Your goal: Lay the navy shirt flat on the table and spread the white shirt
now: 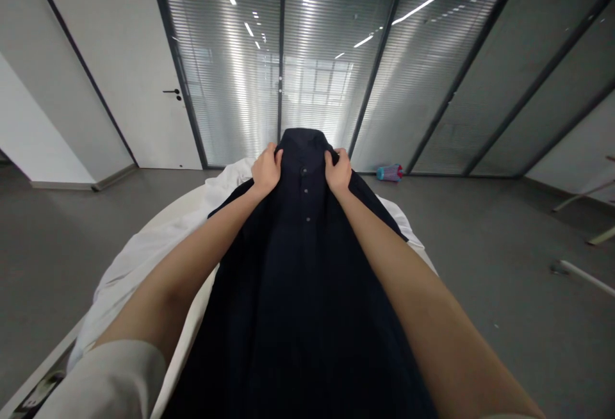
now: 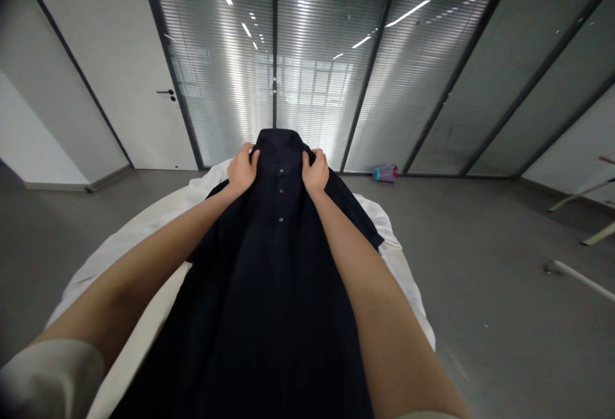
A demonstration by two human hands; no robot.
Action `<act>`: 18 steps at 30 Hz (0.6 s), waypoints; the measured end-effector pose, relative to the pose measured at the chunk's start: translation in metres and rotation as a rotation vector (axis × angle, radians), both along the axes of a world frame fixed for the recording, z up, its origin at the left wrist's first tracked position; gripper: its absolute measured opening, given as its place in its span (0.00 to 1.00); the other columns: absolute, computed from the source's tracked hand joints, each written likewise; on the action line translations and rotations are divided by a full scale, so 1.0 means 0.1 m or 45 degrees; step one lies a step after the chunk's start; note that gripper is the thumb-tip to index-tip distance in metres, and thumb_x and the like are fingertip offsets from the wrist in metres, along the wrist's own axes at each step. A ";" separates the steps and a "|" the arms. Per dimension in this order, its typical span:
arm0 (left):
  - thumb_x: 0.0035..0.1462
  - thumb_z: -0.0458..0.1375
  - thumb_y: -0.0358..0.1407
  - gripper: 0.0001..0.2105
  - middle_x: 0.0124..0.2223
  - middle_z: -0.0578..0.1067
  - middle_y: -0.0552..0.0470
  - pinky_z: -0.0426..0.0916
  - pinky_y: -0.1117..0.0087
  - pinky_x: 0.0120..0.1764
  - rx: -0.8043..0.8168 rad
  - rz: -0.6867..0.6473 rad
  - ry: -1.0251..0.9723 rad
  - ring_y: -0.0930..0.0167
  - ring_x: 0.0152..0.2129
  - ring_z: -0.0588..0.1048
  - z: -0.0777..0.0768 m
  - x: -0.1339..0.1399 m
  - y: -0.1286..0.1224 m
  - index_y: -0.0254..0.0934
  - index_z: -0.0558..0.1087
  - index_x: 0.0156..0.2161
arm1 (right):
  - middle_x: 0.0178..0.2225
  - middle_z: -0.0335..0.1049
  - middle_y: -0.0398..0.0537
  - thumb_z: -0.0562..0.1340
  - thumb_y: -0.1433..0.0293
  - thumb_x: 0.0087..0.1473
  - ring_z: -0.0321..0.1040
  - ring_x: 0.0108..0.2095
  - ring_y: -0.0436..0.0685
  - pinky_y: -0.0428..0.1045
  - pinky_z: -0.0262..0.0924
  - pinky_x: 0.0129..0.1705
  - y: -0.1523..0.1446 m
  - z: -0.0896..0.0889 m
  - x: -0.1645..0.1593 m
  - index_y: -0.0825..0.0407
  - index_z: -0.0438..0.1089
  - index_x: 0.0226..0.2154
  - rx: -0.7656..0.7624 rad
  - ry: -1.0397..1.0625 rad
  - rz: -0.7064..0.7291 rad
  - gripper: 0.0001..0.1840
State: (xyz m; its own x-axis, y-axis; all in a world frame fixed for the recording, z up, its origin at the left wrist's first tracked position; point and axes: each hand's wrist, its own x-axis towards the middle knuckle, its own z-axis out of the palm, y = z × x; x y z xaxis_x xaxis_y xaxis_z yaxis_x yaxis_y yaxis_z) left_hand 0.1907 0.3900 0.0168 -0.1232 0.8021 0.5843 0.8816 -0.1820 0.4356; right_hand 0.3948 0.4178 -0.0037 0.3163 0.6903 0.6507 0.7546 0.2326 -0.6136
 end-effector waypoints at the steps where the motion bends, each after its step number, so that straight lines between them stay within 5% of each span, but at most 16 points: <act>1: 0.72 0.43 0.43 0.18 0.49 0.78 0.43 0.67 0.64 0.47 -0.038 0.007 0.028 0.59 0.48 0.76 -0.02 0.00 0.07 0.41 0.65 0.59 | 0.47 0.71 0.55 0.53 0.59 0.65 0.68 0.48 0.64 0.56 0.61 0.52 0.02 -0.01 -0.02 0.51 0.64 0.48 -0.080 -0.016 -0.038 0.15; 12: 0.68 0.50 0.42 0.18 0.48 0.78 0.38 0.68 0.58 0.47 -0.389 -0.077 0.428 0.53 0.47 0.76 -0.76 0.07 0.55 0.39 0.64 0.59 | 0.53 0.67 0.59 0.56 0.61 0.66 0.67 0.54 0.66 0.59 0.62 0.51 0.17 -0.66 -0.09 0.50 0.63 0.53 -0.798 -0.329 -0.208 0.17; 18: 0.68 0.50 0.42 0.17 0.49 0.77 0.40 0.68 0.59 0.46 -0.451 -0.079 0.490 0.54 0.45 0.76 -1.03 0.04 0.63 0.39 0.66 0.58 | 0.55 0.63 0.60 0.57 0.60 0.65 0.66 0.55 0.66 0.59 0.62 0.53 0.24 -0.83 -0.07 0.51 0.62 0.55 -0.901 -0.346 -0.177 0.19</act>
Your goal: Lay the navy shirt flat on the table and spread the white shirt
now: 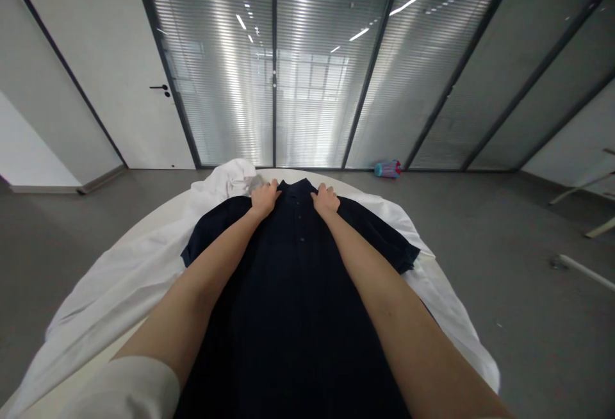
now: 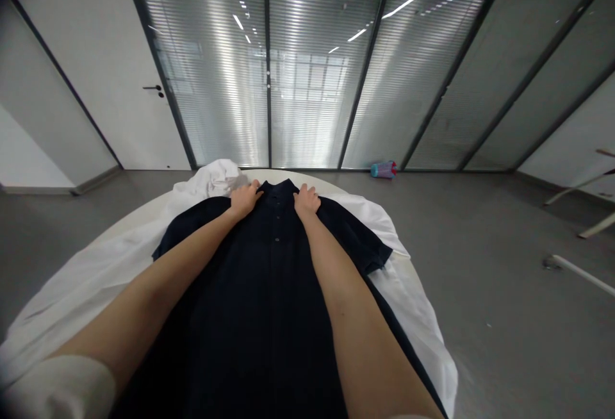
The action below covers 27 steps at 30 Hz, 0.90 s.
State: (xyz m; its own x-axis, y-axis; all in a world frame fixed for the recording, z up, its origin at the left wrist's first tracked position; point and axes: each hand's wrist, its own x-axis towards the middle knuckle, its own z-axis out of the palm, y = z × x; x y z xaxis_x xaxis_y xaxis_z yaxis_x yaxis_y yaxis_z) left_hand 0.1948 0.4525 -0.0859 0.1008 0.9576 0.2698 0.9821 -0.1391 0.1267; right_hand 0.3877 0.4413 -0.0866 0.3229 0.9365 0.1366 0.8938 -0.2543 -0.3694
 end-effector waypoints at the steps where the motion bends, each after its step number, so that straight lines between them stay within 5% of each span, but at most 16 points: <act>1: 0.68 0.50 0.42 0.17 0.50 0.77 0.40 0.68 0.59 0.47 0.010 -0.004 0.011 0.55 0.46 0.76 -0.01 0.00 -0.01 0.39 0.66 0.58 | 0.56 0.62 0.60 0.57 0.58 0.65 0.67 0.54 0.65 0.58 0.62 0.53 0.01 0.01 0.04 0.50 0.62 0.55 -0.013 0.012 0.025 0.20; 5: 0.67 0.48 0.34 0.16 0.56 0.72 0.36 0.59 0.52 0.56 0.233 -0.096 0.080 0.52 0.56 0.67 0.07 0.04 -0.12 0.36 0.69 0.57 | 0.58 0.60 0.60 0.62 0.56 0.60 0.71 0.49 0.61 0.56 0.64 0.51 -0.03 0.21 0.40 0.49 0.60 0.58 0.002 0.081 0.261 0.28; 9: 0.67 0.42 0.29 0.21 0.61 0.66 0.37 0.54 0.52 0.60 0.390 -0.336 0.005 0.56 0.60 0.63 0.20 0.28 -0.36 0.38 0.70 0.58 | 0.44 0.74 0.54 0.65 0.59 0.57 0.72 0.45 0.62 0.54 0.64 0.49 -0.32 0.45 1.03 0.52 0.69 0.52 -0.023 -0.122 0.501 0.23; 12: 0.69 0.43 0.41 0.21 0.62 0.67 0.41 0.51 0.50 0.63 0.210 -0.543 -0.076 0.57 0.62 0.61 0.19 0.58 -0.60 0.41 0.68 0.61 | 0.39 0.77 0.55 0.63 0.53 0.56 0.73 0.41 0.63 0.53 0.65 0.44 -0.70 0.48 1.52 0.53 0.75 0.42 -0.224 -0.289 0.403 0.21; 16: 0.64 0.40 0.61 0.35 0.70 0.56 0.40 0.39 0.32 0.62 -0.293 -0.653 -0.071 0.45 0.68 0.46 0.05 0.88 -0.87 0.43 0.57 0.69 | 0.31 0.77 0.54 0.63 0.49 0.55 0.74 0.35 0.60 0.50 0.66 0.38 -1.19 0.37 1.97 0.52 0.78 0.31 -0.369 -0.204 0.449 0.22; 20: 0.62 0.37 0.64 0.39 0.73 0.47 0.39 0.33 0.29 0.61 -0.370 -0.631 -0.002 0.41 0.69 0.40 -0.08 0.95 -1.00 0.44 0.53 0.71 | 0.33 0.77 0.51 0.67 0.54 0.50 0.74 0.35 0.59 0.48 0.66 0.36 -1.41 0.31 2.13 0.52 0.78 0.34 -0.325 -0.067 0.421 0.18; 24: 0.64 0.36 0.61 0.37 0.73 0.50 0.39 0.34 0.30 0.62 -0.252 -0.630 -0.005 0.44 0.69 0.43 -0.14 0.92 -1.03 0.44 0.54 0.71 | 0.35 0.77 0.49 0.68 0.67 0.46 0.73 0.35 0.57 0.47 0.65 0.36 -1.45 0.33 2.12 0.53 0.78 0.39 -0.275 -0.024 0.391 0.15; 27: 0.65 0.37 0.60 0.36 0.72 0.52 0.40 0.35 0.32 0.63 -0.193 -0.618 -0.008 0.45 0.69 0.45 -0.18 0.91 -1.04 0.44 0.57 0.70 | 0.28 0.74 0.46 0.65 0.71 0.47 0.72 0.32 0.55 0.45 0.63 0.32 -1.48 0.37 2.11 0.53 0.76 0.34 -0.309 -0.027 0.381 0.08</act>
State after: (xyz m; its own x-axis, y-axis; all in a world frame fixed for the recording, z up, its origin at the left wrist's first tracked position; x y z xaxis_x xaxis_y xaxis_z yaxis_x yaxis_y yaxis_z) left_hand 0.2859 0.3489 -0.1041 0.5428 0.8292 0.1336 0.8080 -0.5590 0.1864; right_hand 0.5987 0.2933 -0.0500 0.0300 0.9948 -0.0972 0.9485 -0.0590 -0.3112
